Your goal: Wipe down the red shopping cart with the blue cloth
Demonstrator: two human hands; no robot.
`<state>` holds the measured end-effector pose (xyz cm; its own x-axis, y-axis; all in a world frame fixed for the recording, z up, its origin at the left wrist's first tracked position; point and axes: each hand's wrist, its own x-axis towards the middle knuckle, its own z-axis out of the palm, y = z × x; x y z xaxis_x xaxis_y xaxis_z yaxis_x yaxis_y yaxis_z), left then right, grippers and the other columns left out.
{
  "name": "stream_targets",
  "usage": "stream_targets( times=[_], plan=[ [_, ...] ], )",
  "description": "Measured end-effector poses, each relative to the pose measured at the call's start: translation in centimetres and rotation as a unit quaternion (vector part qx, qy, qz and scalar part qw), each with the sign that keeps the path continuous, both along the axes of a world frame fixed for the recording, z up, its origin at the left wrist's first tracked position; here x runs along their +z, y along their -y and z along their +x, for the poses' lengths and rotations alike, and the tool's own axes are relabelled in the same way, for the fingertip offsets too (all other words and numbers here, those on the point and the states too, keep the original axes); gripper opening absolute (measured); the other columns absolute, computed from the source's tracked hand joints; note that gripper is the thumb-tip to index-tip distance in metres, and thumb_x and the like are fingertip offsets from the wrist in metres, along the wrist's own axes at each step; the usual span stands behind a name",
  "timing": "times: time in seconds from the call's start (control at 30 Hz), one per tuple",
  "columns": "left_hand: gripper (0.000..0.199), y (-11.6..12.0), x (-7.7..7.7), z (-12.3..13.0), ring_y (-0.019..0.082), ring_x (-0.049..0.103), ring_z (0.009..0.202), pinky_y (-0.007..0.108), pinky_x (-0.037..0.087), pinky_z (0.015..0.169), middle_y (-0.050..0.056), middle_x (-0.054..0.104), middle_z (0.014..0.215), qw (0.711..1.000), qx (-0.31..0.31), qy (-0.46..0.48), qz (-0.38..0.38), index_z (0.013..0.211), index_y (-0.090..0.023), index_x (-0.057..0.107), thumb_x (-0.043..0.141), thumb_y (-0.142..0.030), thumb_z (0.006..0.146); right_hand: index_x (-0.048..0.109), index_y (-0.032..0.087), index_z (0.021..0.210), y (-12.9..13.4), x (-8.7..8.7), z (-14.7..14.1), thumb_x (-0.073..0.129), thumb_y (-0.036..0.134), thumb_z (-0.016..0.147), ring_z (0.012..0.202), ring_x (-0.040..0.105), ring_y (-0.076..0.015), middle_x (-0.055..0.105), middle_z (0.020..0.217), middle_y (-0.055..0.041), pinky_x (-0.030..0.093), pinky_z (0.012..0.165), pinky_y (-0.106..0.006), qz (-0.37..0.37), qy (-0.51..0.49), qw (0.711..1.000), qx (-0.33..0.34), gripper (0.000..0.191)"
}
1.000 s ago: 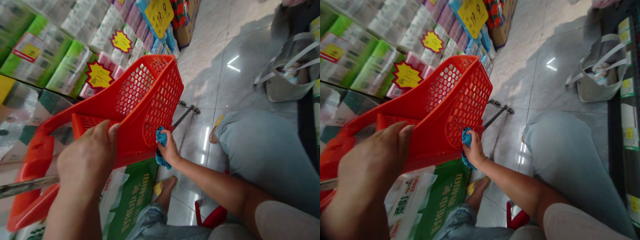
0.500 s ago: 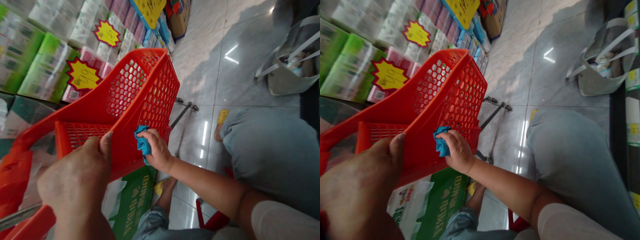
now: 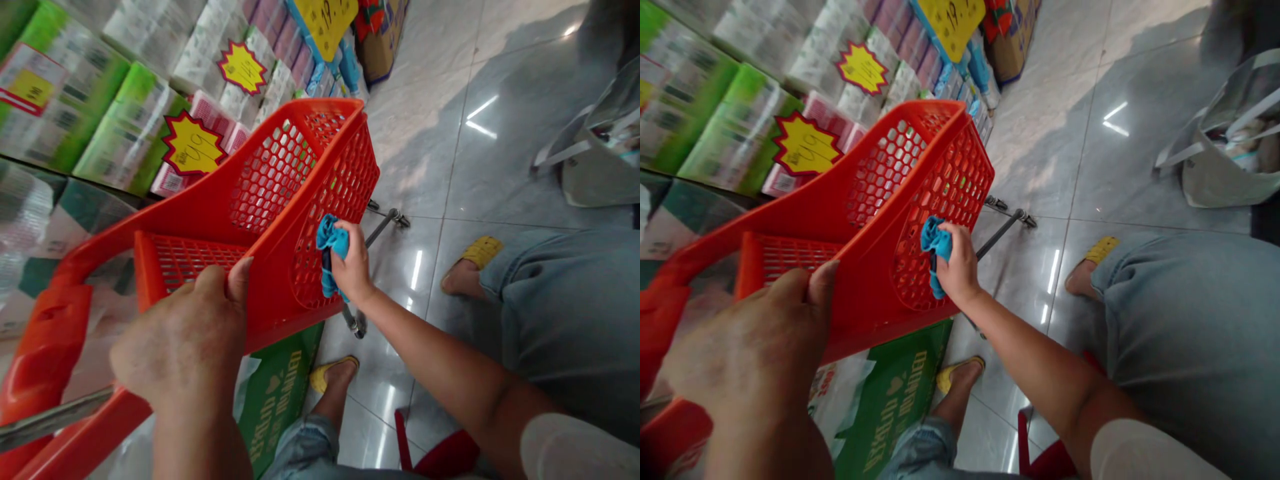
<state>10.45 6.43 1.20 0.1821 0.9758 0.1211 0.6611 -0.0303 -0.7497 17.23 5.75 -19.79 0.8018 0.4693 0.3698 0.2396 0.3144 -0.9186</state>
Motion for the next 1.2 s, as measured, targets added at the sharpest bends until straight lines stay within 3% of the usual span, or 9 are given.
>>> stream_targets(
  times=[0.07,0.23,0.4,0.5,0.6,0.67,0.83,1.0,1.2],
  plan=[
    [0.070,0.1,-0.1,-0.1,0.033,0.070,0.081,0.033,0.042,0.058,0.013,0.073,0.085,1.000,-0.008,-0.005,0.002,0.093,-0.022,0.067,0.011,-0.064,0.098,0.048,0.021,0.122,-0.3,0.2,0.2,0.045,0.009,0.083,0.110,0.055,-0.0222,0.054,0.113,-0.0101,0.047,0.102,-0.041,-0.001,-0.023,0.999,-0.026,0.041],
    [0.066,0.3,-0.5,-0.7,0.029,0.069,0.080,0.031,0.028,0.054,0.011,0.072,0.085,0.996,-0.093,0.007,0.005,0.086,-0.022,0.061,0.006,-0.056,0.101,0.052,0.024,0.121,0.0,0.7,1.0,0.048,0.007,0.080,0.112,0.055,-0.0216,0.054,0.114,-0.0084,0.049,0.101,-0.037,0.045,0.122,0.984,0.123,0.044],
    [0.064,0.9,-1.0,-0.7,0.028,0.066,0.079,0.033,0.031,0.059,0.010,0.070,0.082,0.987,-0.153,0.046,0.024,0.102,-0.021,0.066,0.011,-0.052,0.102,0.049,0.023,0.120,-0.9,0.1,2.2,0.046,0.008,0.083,0.110,0.055,-0.0211,0.055,0.113,-0.0085,0.047,0.102,-0.040,0.030,0.009,0.999,-0.005,0.040],
    [0.059,1.3,-1.4,0.2,0.030,0.066,0.086,0.035,0.038,0.067,0.011,0.071,0.092,0.980,-0.184,0.077,0.013,0.126,-0.021,0.060,0.015,-0.052,0.102,0.049,0.023,0.122,0.0,0.8,1.2,0.049,0.007,0.079,0.112,0.055,-0.0216,0.053,0.114,-0.0087,0.048,0.101,-0.039,0.031,0.051,0.995,0.083,0.046],
    [0.065,1.0,-1.8,1.4,0.032,0.066,0.090,0.036,0.042,0.070,0.016,0.070,0.095,0.981,-0.176,0.076,-0.012,0.117,-0.013,0.062,0.017,-0.056,0.100,0.052,0.024,0.119,0.3,1.1,1.3,0.051,0.007,0.076,0.110,0.056,-0.0204,0.054,0.113,-0.0069,0.050,0.098,-0.035,0.048,0.117,0.979,0.162,0.046],
    [0.065,0.5,-1.8,2.3,0.031,0.066,0.085,0.034,0.042,0.067,0.016,0.069,0.091,0.985,-0.157,0.072,-0.030,0.115,-0.013,0.061,0.017,-0.058,0.099,0.053,0.024,0.116,-0.4,0.6,2.2,0.051,0.009,0.079,0.109,0.056,-0.0195,0.056,0.111,-0.0061,0.049,0.099,-0.035,0.057,0.105,0.984,0.136,0.040],
    [0.058,-0.9,-1.7,4.1,0.029,0.066,0.075,0.032,0.043,0.062,0.012,0.071,0.084,0.987,-0.130,0.071,-0.063,0.118,-0.021,0.059,0.020,-0.058,0.099,0.049,0.022,0.117,-1.8,-0.7,2.1,0.048,0.014,0.084,0.108,0.057,-0.0210,0.059,0.112,-0.0087,0.048,0.102,-0.042,-0.023,-0.095,0.994,-0.045,0.034],
    [0.066,-1.2,-2.4,4.0,0.030,0.066,0.071,0.034,0.043,0.061,0.013,0.070,0.081,0.990,-0.121,0.066,-0.036,0.113,-0.019,0.061,0.014,-0.062,0.098,0.053,0.025,0.119,-0.4,-2.4,0.9,0.051,0.010,0.074,0.112,0.057,-0.0209,0.058,0.115,-0.0065,0.049,0.101,-0.038,-0.009,0.029,0.993,0.111,0.047],
    [0.070,-1.1,-2.9,2.8,0.029,0.065,0.070,0.031,0.038,0.056,0.012,0.069,0.077,0.990,-0.133,0.050,-0.010,0.102,-0.021,0.062,0.008,-0.066,0.096,0.044,0.019,0.126,-1.0,-5.6,0.7,0.043,0.010,0.080,0.119,0.052,-0.0239,0.052,0.121,-0.0135,0.043,0.107,-0.048,-0.083,-0.086,0.993,-0.010,0.047]
  ],
)
